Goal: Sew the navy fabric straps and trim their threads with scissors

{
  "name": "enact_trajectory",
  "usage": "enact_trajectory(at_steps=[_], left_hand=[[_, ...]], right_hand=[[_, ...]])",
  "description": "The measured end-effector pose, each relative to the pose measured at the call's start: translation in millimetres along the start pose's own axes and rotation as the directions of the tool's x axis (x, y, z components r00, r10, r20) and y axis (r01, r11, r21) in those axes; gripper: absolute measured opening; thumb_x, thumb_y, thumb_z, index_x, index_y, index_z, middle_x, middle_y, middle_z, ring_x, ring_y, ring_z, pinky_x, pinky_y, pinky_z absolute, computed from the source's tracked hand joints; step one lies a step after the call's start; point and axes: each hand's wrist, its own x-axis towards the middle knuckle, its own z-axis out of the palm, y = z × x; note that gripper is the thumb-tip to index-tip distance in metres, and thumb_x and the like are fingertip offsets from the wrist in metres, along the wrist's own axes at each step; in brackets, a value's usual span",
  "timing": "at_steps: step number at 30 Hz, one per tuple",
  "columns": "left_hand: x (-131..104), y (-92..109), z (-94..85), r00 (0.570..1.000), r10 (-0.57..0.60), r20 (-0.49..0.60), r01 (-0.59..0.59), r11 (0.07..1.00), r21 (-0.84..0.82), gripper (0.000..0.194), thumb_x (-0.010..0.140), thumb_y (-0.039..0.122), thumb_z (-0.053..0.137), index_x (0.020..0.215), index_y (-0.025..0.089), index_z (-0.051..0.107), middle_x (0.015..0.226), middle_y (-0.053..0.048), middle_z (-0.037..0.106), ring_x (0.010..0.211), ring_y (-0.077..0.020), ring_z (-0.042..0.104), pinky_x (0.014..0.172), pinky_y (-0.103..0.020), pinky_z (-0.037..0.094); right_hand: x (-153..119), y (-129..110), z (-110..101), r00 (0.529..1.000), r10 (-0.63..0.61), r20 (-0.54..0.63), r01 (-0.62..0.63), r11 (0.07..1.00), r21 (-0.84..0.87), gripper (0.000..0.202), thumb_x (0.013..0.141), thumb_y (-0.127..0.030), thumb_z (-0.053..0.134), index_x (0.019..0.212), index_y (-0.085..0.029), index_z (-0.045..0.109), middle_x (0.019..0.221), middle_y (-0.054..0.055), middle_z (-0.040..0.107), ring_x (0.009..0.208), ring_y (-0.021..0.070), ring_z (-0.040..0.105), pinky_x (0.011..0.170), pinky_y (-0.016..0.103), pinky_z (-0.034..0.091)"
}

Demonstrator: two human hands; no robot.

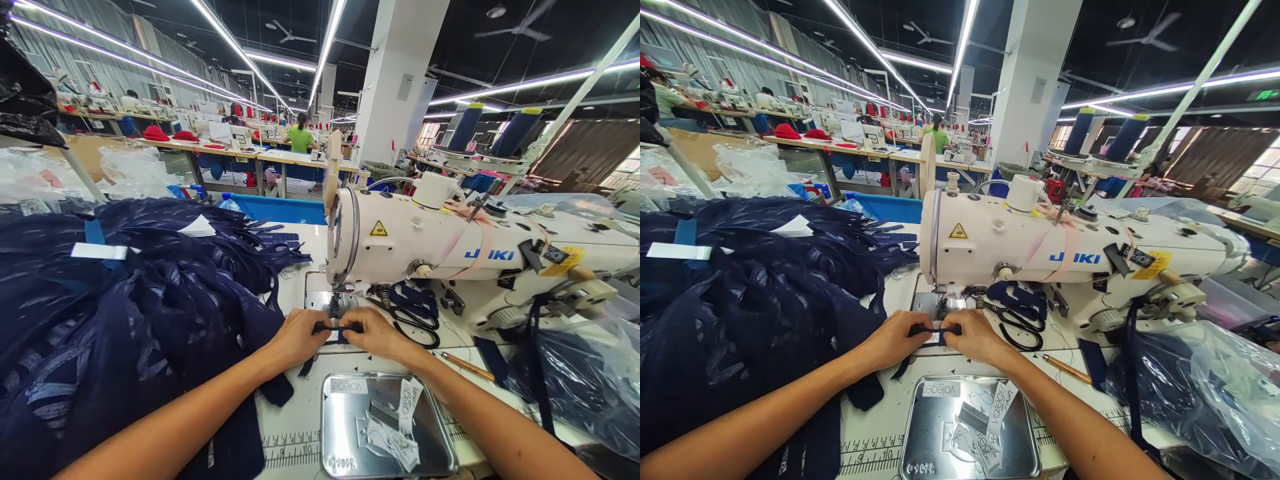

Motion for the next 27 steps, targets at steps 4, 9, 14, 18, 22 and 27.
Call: enact_trajectory(at_steps=[4,9,14,18,22,27], left_hand=[[0,0,-0.1,1.000,-0.006,0.003,0.006,1.000,0.006,0.021,0.073,0.022,0.044,0.078,0.018,0.065,0.060,0.001,0.057,0.058,-0.0138,0.051,0.060,-0.023,0.034],[1,0,0.2,0.999,-0.020,0.033,0.020,1.000,-0.010,0.021,0.073,0.022,0.045,0.079,0.018,0.064,0.058,0.002,0.056,0.056,-0.0134,0.049,0.058,-0.023,0.034],[1,1,-0.1,0.999,-0.039,0.029,0.039,0.999,0.009,0.021,0.074,0.023,0.044,0.079,0.019,0.064,0.058,0.002,0.055,0.059,-0.0150,0.050,0.061,-0.025,0.035],[1,2,-0.8,0.999,-0.035,0.034,0.035,0.999,0.006,0.021,0.074,0.024,0.044,0.079,0.019,0.064,0.059,0.002,0.056,0.060,-0.0154,0.051,0.063,-0.026,0.036],[1,1,0.0,0.999,-0.026,0.022,0.025,0.999,0.033,0.021,0.075,0.024,0.044,0.080,0.018,0.064,0.062,0.001,0.058,0.063,-0.0162,0.052,0.069,-0.028,0.037],[1,-1,1.0,1.000,-0.017,0.020,0.016,0.998,0.055,0.023,0.077,0.026,0.043,0.085,0.017,0.062,0.069,-0.002,0.062,0.067,-0.0186,0.053,0.069,-0.030,0.037]], right_hand=[[0,1,1,1.000,0.006,0.002,-0.006,1.000,0.022,0.011,0.063,-0.010,0.051,0.059,-0.018,0.058,0.056,-0.005,0.053,0.055,0.0103,0.047,0.058,0.021,0.035],[1,-3,2,1.000,0.022,-0.021,-0.022,1.000,0.014,0.010,0.063,-0.012,0.052,0.055,-0.017,0.054,0.052,-0.005,0.049,0.052,0.0097,0.044,0.057,0.022,0.033],[0,-6,0,1.000,0.017,-0.008,-0.017,1.000,0.004,0.013,0.061,-0.007,0.051,0.055,-0.017,0.055,0.053,-0.005,0.051,0.053,0.0097,0.045,0.058,0.022,0.032],[0,-2,0,1.000,0.001,0.012,-0.001,1.000,-0.007,0.012,0.063,-0.007,0.052,0.058,-0.017,0.057,0.055,-0.005,0.053,0.055,0.0106,0.047,0.059,0.023,0.033],[-3,-2,-7,1.000,-0.027,0.006,0.028,0.999,-0.044,0.014,0.069,-0.010,0.052,0.077,-0.018,0.061,0.073,-0.001,0.062,0.067,0.0134,0.054,0.063,0.023,0.037],[-35,-25,-30,0.987,-0.133,-0.088,0.079,0.886,-0.457,0.011,0.080,-0.017,0.049,0.087,-0.016,0.058,0.086,0.006,0.061,0.080,0.0189,0.053,0.076,0.032,0.034]])
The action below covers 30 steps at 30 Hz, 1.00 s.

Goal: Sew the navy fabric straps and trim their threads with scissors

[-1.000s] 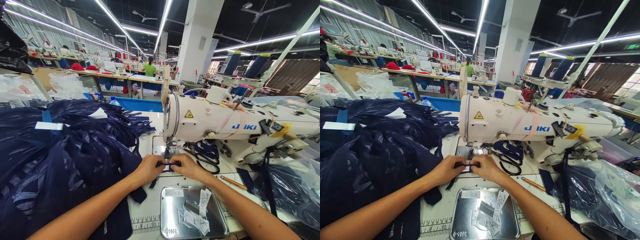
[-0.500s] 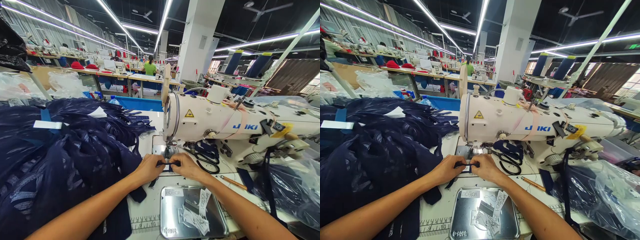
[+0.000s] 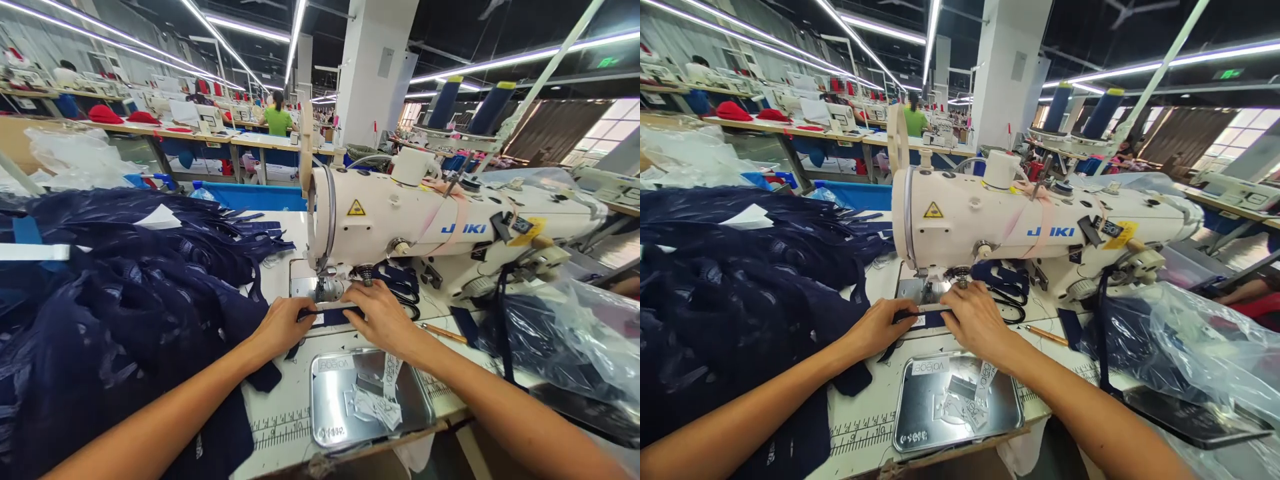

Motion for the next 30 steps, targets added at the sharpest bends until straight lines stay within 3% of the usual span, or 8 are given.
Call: enact_trajectory(at_steps=[3,5,7,13,17,22,26,30], left_hand=[[2,-1,0.6,1.000,-0.001,0.001,0.001,1.000,0.003,0.023,0.077,0.027,0.042,0.085,0.017,0.062,0.067,-0.002,0.062,0.068,-0.0196,0.054,0.070,-0.030,0.037],[2,-1,1.2,1.000,0.001,0.000,-0.001,1.000,0.003,0.022,0.077,0.026,0.043,0.084,0.018,0.062,0.068,-0.002,0.062,0.070,-0.0201,0.054,0.071,-0.030,0.037],[1,-1,1.8,1.000,0.007,-0.016,-0.007,1.000,0.010,0.021,0.076,0.026,0.043,0.082,0.018,0.062,0.071,-0.002,0.063,0.070,-0.0199,0.054,0.072,-0.031,0.037],[-4,0,3.3,0.992,0.101,-0.074,-0.102,0.995,-0.010,0.018,0.075,0.020,0.043,0.078,0.018,0.060,0.077,0.000,0.063,0.065,-0.0146,0.054,0.076,-0.029,0.037],[-5,-2,3.5,0.998,0.063,-0.021,-0.063,0.998,-0.029,0.019,0.076,0.022,0.043,0.083,0.020,0.061,0.073,0.000,0.063,0.073,-0.0181,0.055,0.073,-0.029,0.039],[-4,-3,5.4,0.998,0.056,-0.016,-0.056,0.998,-0.005,0.018,0.074,0.017,0.047,0.089,0.020,0.056,0.082,0.000,0.064,0.078,-0.0178,0.056,0.076,-0.029,0.039],[-6,-3,7.7,0.966,0.251,-0.064,-0.234,0.951,0.201,0.019,0.076,0.010,0.045,0.089,0.018,0.056,0.091,-0.004,0.060,0.081,-0.0176,0.054,0.074,-0.031,0.038],[-12,-4,7.2,0.861,0.508,0.033,-0.458,0.744,0.487,0.026,0.078,0.005,0.041,0.095,0.017,0.057,0.092,-0.007,0.057,0.084,-0.0212,0.050,0.071,-0.035,0.035]], right_hand=[[-28,-14,-16,0.977,-0.018,0.214,0.030,0.998,-0.054,0.013,0.081,-0.019,0.049,0.070,-0.017,0.055,0.071,0.001,0.058,0.064,0.0147,0.052,0.065,0.028,0.033],[-46,-21,-17,0.937,0.021,0.350,0.009,0.996,-0.084,0.010,0.079,-0.023,0.053,0.071,-0.017,0.054,0.073,0.001,0.058,0.062,0.0146,0.051,0.061,0.028,0.033],[-59,-26,-14,0.918,0.076,0.390,-0.030,0.992,-0.123,0.006,0.078,-0.023,0.054,0.077,-0.018,0.053,0.080,0.002,0.058,0.066,0.0161,0.051,0.061,0.028,0.033],[-66,-26,-10,0.917,0.057,0.394,-0.068,0.998,0.015,0.009,0.076,-0.011,0.050,0.074,-0.019,0.046,0.079,-0.001,0.054,0.068,0.0137,0.049,0.065,0.026,0.035],[-58,-20,-18,0.926,-0.032,0.376,-0.015,0.992,0.122,0.018,0.082,-0.014,0.046,0.065,-0.019,0.043,0.069,-0.003,0.053,0.065,0.0121,0.049,0.068,0.026,0.035],[-30,-3,-12,0.984,-0.064,0.167,0.012,0.955,0.296,0.019,0.087,-0.021,0.041,0.069,-0.019,0.048,0.072,0.001,0.051,0.065,0.0126,0.048,0.061,0.024,0.037],[-2,9,9,0.992,-0.116,0.051,0.092,0.935,0.343,0.018,0.087,-0.019,0.038,0.071,-0.018,0.048,0.078,0.004,0.054,0.072,0.0145,0.050,0.068,0.026,0.040],[7,13,20,0.988,-0.104,0.112,0.065,0.948,0.313,0.019,0.085,-0.017,0.041,0.067,-0.018,0.048,0.067,0.001,0.052,0.066,0.0140,0.049,0.063,0.026,0.038]])
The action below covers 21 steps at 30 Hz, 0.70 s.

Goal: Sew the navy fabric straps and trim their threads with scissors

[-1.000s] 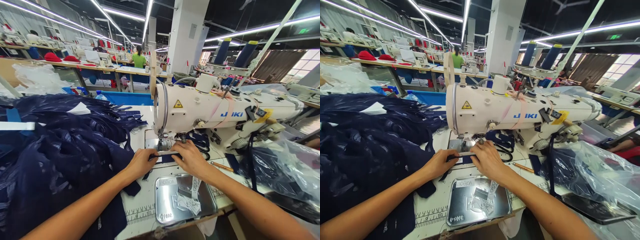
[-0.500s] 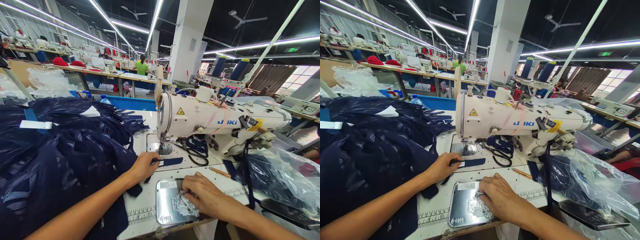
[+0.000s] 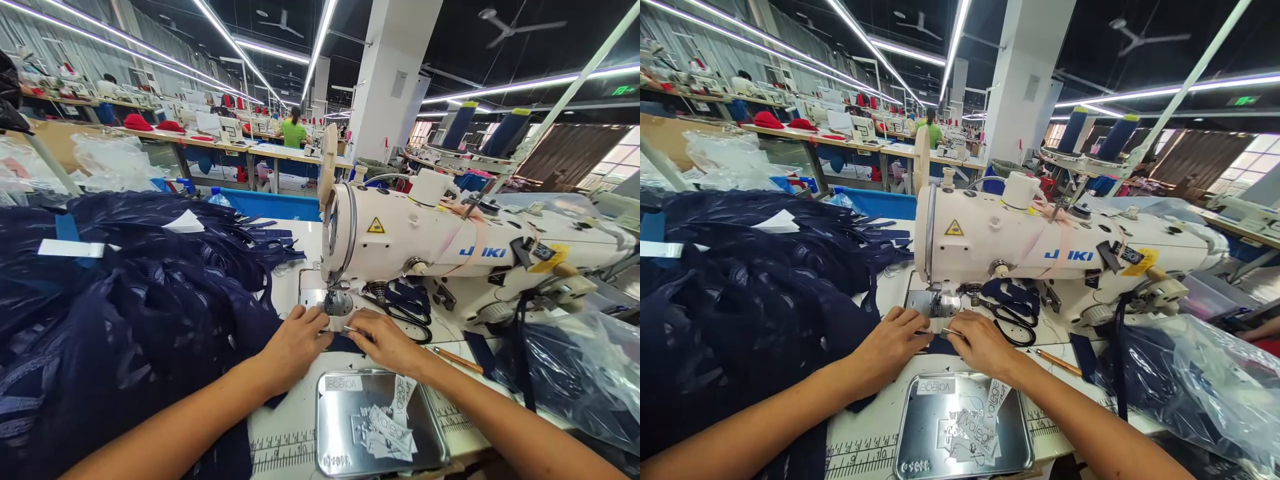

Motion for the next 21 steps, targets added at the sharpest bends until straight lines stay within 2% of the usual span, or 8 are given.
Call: enact_trajectory(at_steps=[4,8,10,12,14,17,19,21], left_hand=[[-17,-5,-3.8,0.995,0.091,0.040,-0.093,0.995,0.043,0.031,0.077,0.007,0.046,0.105,0.017,0.053,0.088,-0.006,0.057,0.081,-0.0202,0.049,0.073,-0.036,0.033],[-49,-11,-11.9,0.998,0.052,0.030,-0.052,0.999,0.007,0.036,0.078,0.004,0.043,0.109,0.020,0.051,0.093,-0.006,0.057,0.086,-0.0193,0.048,0.082,-0.038,0.029],[-68,-10,-16.9,1.000,0.014,0.010,-0.015,1.000,0.008,0.035,0.081,0.005,0.039,0.110,0.020,0.051,0.094,-0.006,0.057,0.088,-0.0190,0.047,0.085,-0.039,0.027],[-84,-6,-21.6,1.000,0.003,0.002,-0.003,1.000,0.031,0.033,0.083,0.007,0.037,0.110,0.019,0.051,0.097,-0.007,0.057,0.091,-0.0197,0.047,0.089,-0.040,0.025],[-94,-1,-25.5,1.000,0.016,0.014,-0.016,0.999,0.048,0.031,0.084,0.010,0.038,0.112,0.017,0.050,0.100,-0.007,0.057,0.094,-0.0199,0.046,0.093,-0.041,0.022],[-97,7,-28.7,0.999,-0.020,0.044,0.019,1.000,0.025,0.031,0.085,0.011,0.038,0.113,0.018,0.049,0.095,-0.005,0.058,0.091,-0.0178,0.047,0.095,-0.040,0.022],[-96,10,-28.7,0.996,-0.075,0.058,0.075,0.997,0.003,0.031,0.085,0.010,0.038,0.112,0.019,0.050,0.091,-0.004,0.058,0.089,-0.0164,0.048,0.096,-0.040,0.023],[-94,11,-27.2,0.991,-0.116,0.068,0.116,0.993,-0.004,0.031,0.084,0.010,0.039,0.112,0.019,0.050,0.088,-0.004,0.058,0.087,-0.0162,0.049,0.096,-0.041,0.023]], right_hand=[[-3,-3,1,0.998,0.040,0.051,-0.045,0.992,0.119,0.019,0.084,-0.019,0.043,0.066,-0.018,0.048,0.064,-0.001,0.050,0.062,0.0122,0.047,0.059,0.024,0.037],[-1,-6,2,0.999,0.043,-0.018,-0.037,0.971,0.234,0.021,0.083,-0.020,0.042,0.063,-0.018,0.046,0.068,0.000,0.049,0.065,0.0129,0.047,0.060,0.024,0.036],[2,-9,5,0.996,0.079,-0.043,-0.066,0.964,0.257,0.024,0.083,-0.021,0.043,0.059,-0.018,0.042,0.062,-0.002,0.044,0.059,0.0116,0.043,0.055,0.023,0.033],[6,-12,11,0.994,0.105,-0.012,-0.098,0.956,0.277,0.027,0.083,-0.022,0.043,0.057,-0.019,0.039,0.054,-0.005,0.035,0.050,0.0096,0.035,0.049,0.022,0.028],[12,-18,18,0.997,0.061,0.055,-0.075,0.951,0.301,0.028,0.084,-0.021,0.043,0.056,-0.018,0.039,0.052,-0.007,0.031,0.048,0.0084,0.031,0.047,0.021,0.025],[24,-30,26,0.989,-0.058,0.135,0.011,0.947,0.322,0.012,0.083,-0.017,0.043,0.076,-0.017,0.053,0.054,-0.007,0.034,0.050,0.0084,0.034,0.049,0.020,0.028],[33,-37,28,0.982,-0.089,0.164,0.036,0.952,0.303,0.020,0.082,-0.015,0.045,0.100,-0.016,0.052,0.052,-0.008,0.034,0.049,0.0088,0.034,0.050,0.020,0.029],[42,-41,28,0.976,-0.102,0.190,0.048,0.962,0.269,0.027,0.082,-0.016,0.046,0.108,-0.015,0.052,0.050,-0.009,0.035,0.047,0.0085,0.033,0.050,0.020,0.028]])
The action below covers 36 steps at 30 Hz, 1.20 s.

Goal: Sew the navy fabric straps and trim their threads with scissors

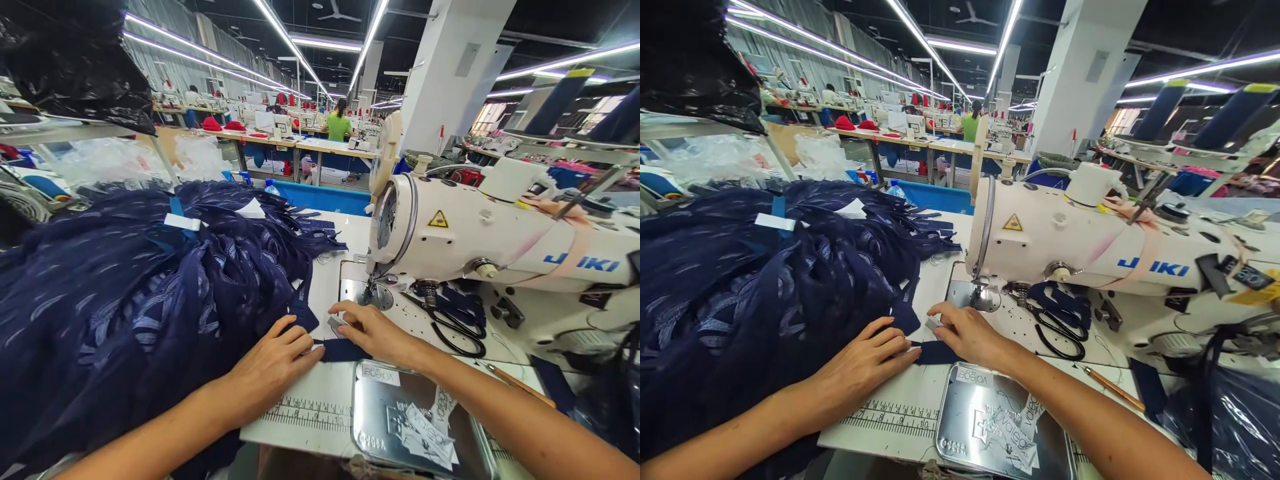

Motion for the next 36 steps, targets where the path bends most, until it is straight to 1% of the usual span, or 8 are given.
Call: enact_trajectory(at_steps=[7,11,15,18,21,24,29,36], left_hand=[[4,-3,6.5,0.999,-0.030,0.034,0.029,0.999,0.021,0.039,0.074,0.010,0.050,0.112,0.018,0.049,0.088,-0.005,0.056,0.086,-0.0188,0.049,0.095,-0.045,0.024],[4,-4,7.4,0.999,-0.034,0.020,0.034,0.999,0.002,0.039,0.073,0.011,0.050,0.111,0.019,0.049,0.090,-0.005,0.056,0.087,-0.0189,0.048,0.095,-0.044,0.023],[4,-5,8.6,1.000,-0.007,0.013,0.007,1.000,-0.006,0.040,0.073,0.013,0.051,0.112,0.017,0.049,0.091,-0.006,0.057,0.087,-0.0196,0.049,0.095,-0.045,0.023],[4,-5,7.6,1.000,-0.012,0.005,0.012,1.000,-0.011,0.040,0.073,0.011,0.050,0.112,0.018,0.049,0.091,-0.006,0.058,0.087,-0.0192,0.048,0.095,-0.044,0.023],[4,-5,6.7,1.000,-0.015,0.001,0.015,1.000,-0.015,0.038,0.074,0.012,0.049,0.111,0.018,0.049,0.091,-0.006,0.058,0.086,-0.0189,0.048,0.095,-0.044,0.023],[5,-5,8.2,1.000,-0.022,-0.008,0.022,1.000,-0.005,0.035,0.075,0.015,0.050,0.110,0.018,0.050,0.089,-0.005,0.058,0.084,-0.0187,0.049,0.093,-0.044,0.024],[6,-4,10.6,1.000,-0.003,-0.026,0.004,1.000,0.031,0.027,0.078,0.017,0.049,0.105,0.016,0.052,0.088,-0.004,0.060,0.081,-0.0187,0.051,0.090,-0.043,0.025],[8,-2,7.8,1.000,0.005,-0.018,-0.003,0.997,0.073,0.026,0.080,0.014,0.046,0.105,0.015,0.052,0.086,-0.004,0.060,0.079,-0.0182,0.050,0.088,-0.041,0.025]], right_hand=[[12,7,-2,0.997,-0.011,0.083,0.015,0.999,-0.045,0.026,0.081,-0.016,0.047,0.102,-0.017,0.063,0.046,-0.007,0.042,0.042,0.0067,0.037,0.046,0.018,0.029],[12,12,0,0.991,-0.100,0.092,0.109,0.990,-0.093,0.027,0.082,-0.016,0.046,0.103,-0.018,0.063,0.062,-0.002,0.061,0.050,0.0087,0.049,0.052,0.019,0.036],[12,12,-1,0.986,-0.114,0.119,0.125,0.987,-0.096,0.028,0.084,-0.018,0.045,0.106,-0.019,0.062,0.077,0.002,0.068,0.063,0.0123,0.059,0.060,0.021,0.041],[12,10,-1,0.985,-0.107,0.138,0.121,0.988,-0.098,0.029,0.084,-0.017,0.044,0.108,-0.020,0.061,0.089,0.004,0.069,0.073,0.0147,0.062,0.065,0.022,0.043],[12,10,2,0.983,-0.127,0.132,0.147,0.977,-0.157,0.028,0.085,-0.017,0.043,0.108,-0.020,0.060,0.090,0.004,0.068,0.077,0.0160,0.063,0.065,0.023,0.043],[11,14,6,0.970,-0.219,0.109,0.239,0.942,-0.235,0.028,0.087,-0.017,0.040,0.108,-0.019,0.059,0.083,0.005,0.068,0.072,0.0156,0.062,0.062,0.023,0.041],[8,21,9,0.915,-0.389,0.110,0.403,0.867,-0.294,0.032,0.091,-0.017,0.030,0.109,-0.013,0.055,0.067,0.006,0.063,0.060,0.0143,0.057,0.060,0.025,0.039],[2,22,2,0.914,-0.379,0.143,0.405,0.869,-0.283,0.033,0.091,-0.019,0.029,0.113,-0.010,0.052,0.066,0.005,0.060,0.060,0.0140,0.054,0.058,0.025,0.039]])
